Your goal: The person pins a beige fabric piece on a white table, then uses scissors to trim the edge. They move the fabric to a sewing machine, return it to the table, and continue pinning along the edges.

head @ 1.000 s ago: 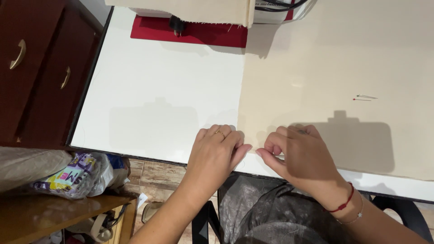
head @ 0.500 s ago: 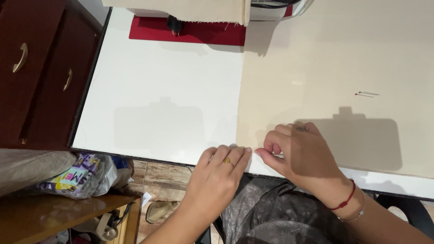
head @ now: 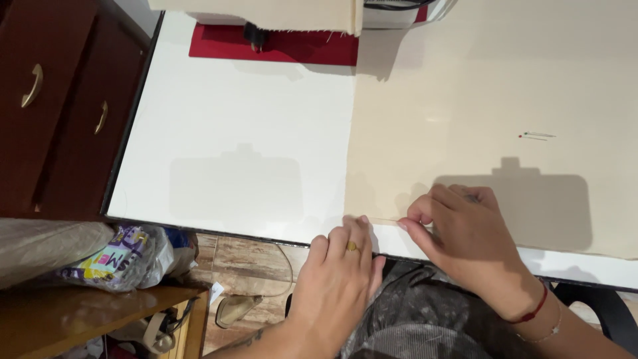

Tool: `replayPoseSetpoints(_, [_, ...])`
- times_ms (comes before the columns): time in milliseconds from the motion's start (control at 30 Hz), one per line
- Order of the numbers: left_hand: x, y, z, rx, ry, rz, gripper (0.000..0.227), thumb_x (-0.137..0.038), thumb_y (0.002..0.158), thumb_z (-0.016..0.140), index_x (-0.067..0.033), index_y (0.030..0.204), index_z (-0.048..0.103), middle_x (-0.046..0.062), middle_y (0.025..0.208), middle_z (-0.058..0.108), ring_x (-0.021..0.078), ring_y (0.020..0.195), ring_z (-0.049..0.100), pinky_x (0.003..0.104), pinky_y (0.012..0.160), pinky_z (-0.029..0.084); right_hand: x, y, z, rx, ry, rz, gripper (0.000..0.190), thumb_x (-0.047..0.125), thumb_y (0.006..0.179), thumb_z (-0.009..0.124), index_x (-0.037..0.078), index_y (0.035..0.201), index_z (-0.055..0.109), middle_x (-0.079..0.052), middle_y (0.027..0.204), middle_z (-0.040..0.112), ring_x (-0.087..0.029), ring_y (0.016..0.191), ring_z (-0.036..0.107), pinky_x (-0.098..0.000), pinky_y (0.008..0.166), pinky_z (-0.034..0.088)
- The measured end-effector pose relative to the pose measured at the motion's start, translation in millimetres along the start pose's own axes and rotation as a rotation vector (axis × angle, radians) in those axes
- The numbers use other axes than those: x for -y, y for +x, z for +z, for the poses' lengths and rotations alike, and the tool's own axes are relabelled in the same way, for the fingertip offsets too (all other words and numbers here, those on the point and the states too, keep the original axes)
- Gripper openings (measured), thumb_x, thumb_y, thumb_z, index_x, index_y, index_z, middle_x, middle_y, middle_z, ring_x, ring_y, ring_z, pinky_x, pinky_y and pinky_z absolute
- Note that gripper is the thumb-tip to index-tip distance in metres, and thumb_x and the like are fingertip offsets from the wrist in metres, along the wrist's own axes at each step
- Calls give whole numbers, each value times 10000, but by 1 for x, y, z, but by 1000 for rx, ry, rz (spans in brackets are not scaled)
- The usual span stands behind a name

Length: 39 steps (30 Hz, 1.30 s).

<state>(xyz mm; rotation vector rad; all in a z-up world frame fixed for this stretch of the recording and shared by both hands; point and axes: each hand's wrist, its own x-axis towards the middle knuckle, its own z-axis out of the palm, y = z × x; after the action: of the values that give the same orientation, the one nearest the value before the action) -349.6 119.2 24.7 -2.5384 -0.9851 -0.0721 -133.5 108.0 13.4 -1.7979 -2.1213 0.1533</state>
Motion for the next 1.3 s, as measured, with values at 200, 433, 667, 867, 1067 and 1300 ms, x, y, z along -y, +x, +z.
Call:
replayPoseSetpoints(200, [-5, -2, 9, 8, -61, -7, 668, -537, 1049, 441, 2, 1422, 573, 179, 1332, 661, 218, 979, 599, 319, 761, 459, -8, 2, 5, -1, -24, 25, 251, 425, 932, 701, 228, 790, 637, 105, 785, 595, -202, 780, 614, -395, 882, 397])
replayPoseSetpoints(433, [-16, -1, 5, 111, -67, 28, 894, -755, 1004, 356, -60, 1562, 417, 259, 1354, 625, 320, 1160, 606, 352, 810, 466, -14, -2, 5, -10, 13, 41, 300, 480, 908, 718, 232, 759, 637, 115, 813, 629, -198, 786, 620, -400, 885, 392])
replayPoseSetpoints(667, [-24, 7, 0, 255, 108, 166, 1029, -878, 945, 284, -129, 1650, 310, 278, 1041, 758, 433, 1300, 558, 367, 809, 428, -20, -11, -11, 25, 23, 48, 159, 331, 910, 703, 211, 824, 644, 115, 771, 645, -143, 721, 639, -400, 893, 405])
replayPoseSetpoints(867, [-27, 20, -6, 318, 174, 197, 1095, -946, 834, 280, -237, 1665, 197, 403, 1281, 650, 350, 1020, 685, 347, 764, 419, -31, -11, -15, 83, -15, 109, 325, 486, 896, 708, 224, 716, 645, 141, 740, 646, -122, 757, 648, -382, 925, 408])
replayPoseSetpoints(1067, [-25, 30, -18, 442, 219, 273, 1254, -1058, 782, 261, -226, 1703, 85, 338, 1112, 761, 487, 1205, 623, 432, 950, 392, -48, -25, -17, 35, 29, 59, 238, 426, 887, 731, 246, 786, 613, 139, 768, 620, -117, 773, 657, -390, 915, 392])
replayPoseSetpoints(1300, [-20, 58, -43, 742, 123, 408, 1181, -940, 930, 282, -172, 1736, -112, 180, 779, 796, 482, 981, 687, 587, 1054, 329, -57, -17, -36, 227, 65, 140, 289, 473, 918, 675, 224, 770, 686, 131, 791, 704, -164, 775, 676, -394, 982, 387])
